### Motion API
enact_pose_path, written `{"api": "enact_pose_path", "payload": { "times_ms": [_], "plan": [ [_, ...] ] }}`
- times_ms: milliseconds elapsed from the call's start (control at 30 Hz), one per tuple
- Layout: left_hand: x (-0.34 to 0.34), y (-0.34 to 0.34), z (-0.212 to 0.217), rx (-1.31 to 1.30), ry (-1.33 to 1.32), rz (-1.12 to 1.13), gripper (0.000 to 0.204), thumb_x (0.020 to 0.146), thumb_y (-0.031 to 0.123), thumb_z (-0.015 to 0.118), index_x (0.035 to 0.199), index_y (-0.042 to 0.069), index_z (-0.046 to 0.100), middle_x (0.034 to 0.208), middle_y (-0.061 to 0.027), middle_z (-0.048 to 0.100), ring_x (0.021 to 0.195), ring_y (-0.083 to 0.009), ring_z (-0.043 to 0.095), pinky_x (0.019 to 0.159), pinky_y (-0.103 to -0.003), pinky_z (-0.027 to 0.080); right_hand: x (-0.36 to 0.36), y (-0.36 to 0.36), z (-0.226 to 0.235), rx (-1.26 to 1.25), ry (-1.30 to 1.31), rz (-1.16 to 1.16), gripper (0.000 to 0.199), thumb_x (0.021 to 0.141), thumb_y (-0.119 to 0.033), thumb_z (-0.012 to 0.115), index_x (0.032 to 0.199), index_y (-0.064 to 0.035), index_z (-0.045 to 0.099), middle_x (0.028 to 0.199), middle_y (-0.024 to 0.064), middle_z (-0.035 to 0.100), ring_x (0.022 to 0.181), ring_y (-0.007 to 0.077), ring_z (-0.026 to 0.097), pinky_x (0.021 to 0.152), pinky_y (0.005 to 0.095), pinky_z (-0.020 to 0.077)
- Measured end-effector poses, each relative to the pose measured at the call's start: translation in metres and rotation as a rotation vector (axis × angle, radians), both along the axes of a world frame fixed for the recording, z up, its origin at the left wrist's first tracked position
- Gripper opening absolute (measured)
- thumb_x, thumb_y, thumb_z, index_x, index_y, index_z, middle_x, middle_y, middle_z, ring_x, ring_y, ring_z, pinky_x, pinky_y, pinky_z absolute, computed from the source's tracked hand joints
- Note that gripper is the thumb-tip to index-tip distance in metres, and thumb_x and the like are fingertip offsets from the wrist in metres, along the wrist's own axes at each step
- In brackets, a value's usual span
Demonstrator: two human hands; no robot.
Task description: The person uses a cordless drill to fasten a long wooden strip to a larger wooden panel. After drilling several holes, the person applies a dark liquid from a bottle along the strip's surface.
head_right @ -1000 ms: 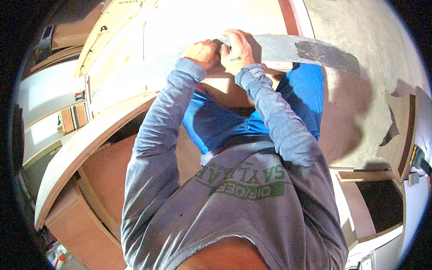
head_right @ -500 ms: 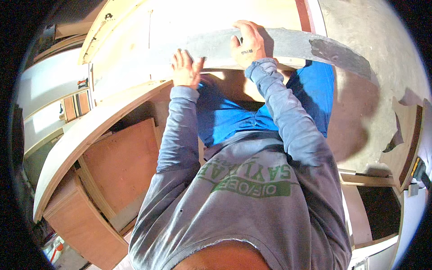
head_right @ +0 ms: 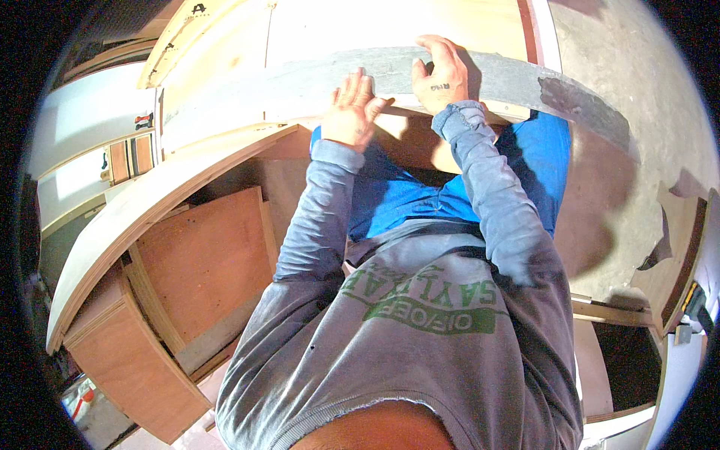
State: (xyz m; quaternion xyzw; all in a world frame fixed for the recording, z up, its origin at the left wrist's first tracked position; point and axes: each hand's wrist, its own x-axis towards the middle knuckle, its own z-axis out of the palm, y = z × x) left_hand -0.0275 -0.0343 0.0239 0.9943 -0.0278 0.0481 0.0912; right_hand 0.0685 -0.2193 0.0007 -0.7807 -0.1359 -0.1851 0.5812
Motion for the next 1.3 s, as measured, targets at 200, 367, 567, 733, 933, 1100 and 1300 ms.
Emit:
{"api": "enact_pose_path", "payload": {
  "times_ms": [200, 367, 567, 733, 933, 1100, 1300],
  "plan": [
    [-0.004, 0.085, -0.011, 0.07, 0.063, 0.352, 0.067, 0.104, 0.05, 0.048, 0.151, 0.002, 0.046, 0.165, -0.0179, 0.032, 0.152, -0.0366, 0.03, 0.123, -0.052, 0.024, 0.0, 0.0, 0.003, 0.039, 0.013, 0.025, 0.039, 0.081, -0.002, 0.07, 0.12, -0.0052, 0.063, 0.122, 0.0152, 0.067, 0.114, 0.0333, 0.066, 0.098, 0.0401, 0.0527],
    [-0.008, 0.089, -0.021, 0.138, 0.026, 0.295, 0.062, 0.106, 0.048, 0.044, 0.147, 0.002, 0.05, 0.162, -0.0183, 0.037, 0.148, -0.0426, 0.034, 0.12, -0.055, 0.028, 0.0, 0.002, 0.0, 0.065, 0.003, 0.017, 0.038, 0.082, -0.002, 0.07, 0.119, -0.0049, 0.063, 0.122, 0.0156, 0.066, 0.115, 0.0339, 0.065, 0.099, 0.0402, 0.0526],
    [-0.005, 0.091, -0.009, 0.168, 0.061, 0.142, 0.051, 0.103, 0.042, 0.049, 0.134, 0.004, 0.064, 0.155, -0.0178, 0.047, 0.144, -0.0432, 0.04, 0.114, -0.057, 0.034, 0.0, 0.0, 0.003, 0.034, -0.018, 0.018, 0.037, 0.081, -0.002, 0.071, 0.117, -0.0043, 0.064, 0.123, 0.0163, 0.066, 0.116, 0.0351, 0.064, 0.1, 0.0413, 0.0521],
    [0.008, 0.056, 0.001, 0.025, -0.097, -0.103, 0.041, 0.098, 0.036, 0.06, 0.124, 0.006, 0.07, 0.139, -0.0218, 0.058, 0.129, -0.0428, 0.052, 0.106, -0.055, 0.042, 0.0, 0.001, 0.005, 0.018, 0.009, 0.006, 0.036, 0.081, -0.002, 0.07, 0.116, -0.0046, 0.064, 0.122, 0.0161, 0.066, 0.116, 0.0355, 0.064, 0.099, 0.0414, 0.0524],
    [0.012, 0.009, 0.008, 0.169, -0.165, -0.001, 0.046, 0.092, 0.027, 0.071, 0.136, 0.017, 0.064, 0.135, -0.0183, 0.052, 0.124, -0.0417, 0.048, 0.105, -0.051, 0.043, -0.002, 0.001, 0.01, 0.016, 0.018, 0.012, 0.036, 0.08, -0.001, 0.07, 0.116, -0.0045, 0.065, 0.12, 0.0161, 0.067, 0.114, 0.0352, 0.065, 0.099, 0.0414, 0.0528],
    [0.011, 0.016, 0.004, 0.108, -0.154, -0.111, 0.039, 0.091, 0.026, 0.071, 0.129, 0.018, 0.069, 0.134, -0.0138, 0.054, 0.123, -0.0429, 0.05, 0.104, -0.054, 0.044, 0.0, 0.0, 0.005, 0.031, -0.009, 0.006, 0.037, 0.081, 0.0, 0.069, 0.118, -0.0052, 0.065, 0.122, 0.0147, 0.068, 0.114, 0.0327, 0.066, 0.099, 0.0402, 0.0536],
    [0.034, 0.039, 0.014, 0.03, -0.08, -0.182, 0.018, 0.088, 0.021, 0.071, 0.104, 0.016, 0.077, 0.112, -0.0083, 0.066, 0.107, -0.0318, 0.062, 0.092, -0.047, 0.051, -0.001, 0.001, 0.007, 0.013, -0.012, -0.003, 0.039, 0.082, 0.0, 0.07, 0.12, -0.006, 0.066, 0.123, 0.0139, 0.068, 0.113, 0.0303, 0.067, 0.099, 0.0389, 0.054]
  ]
}}
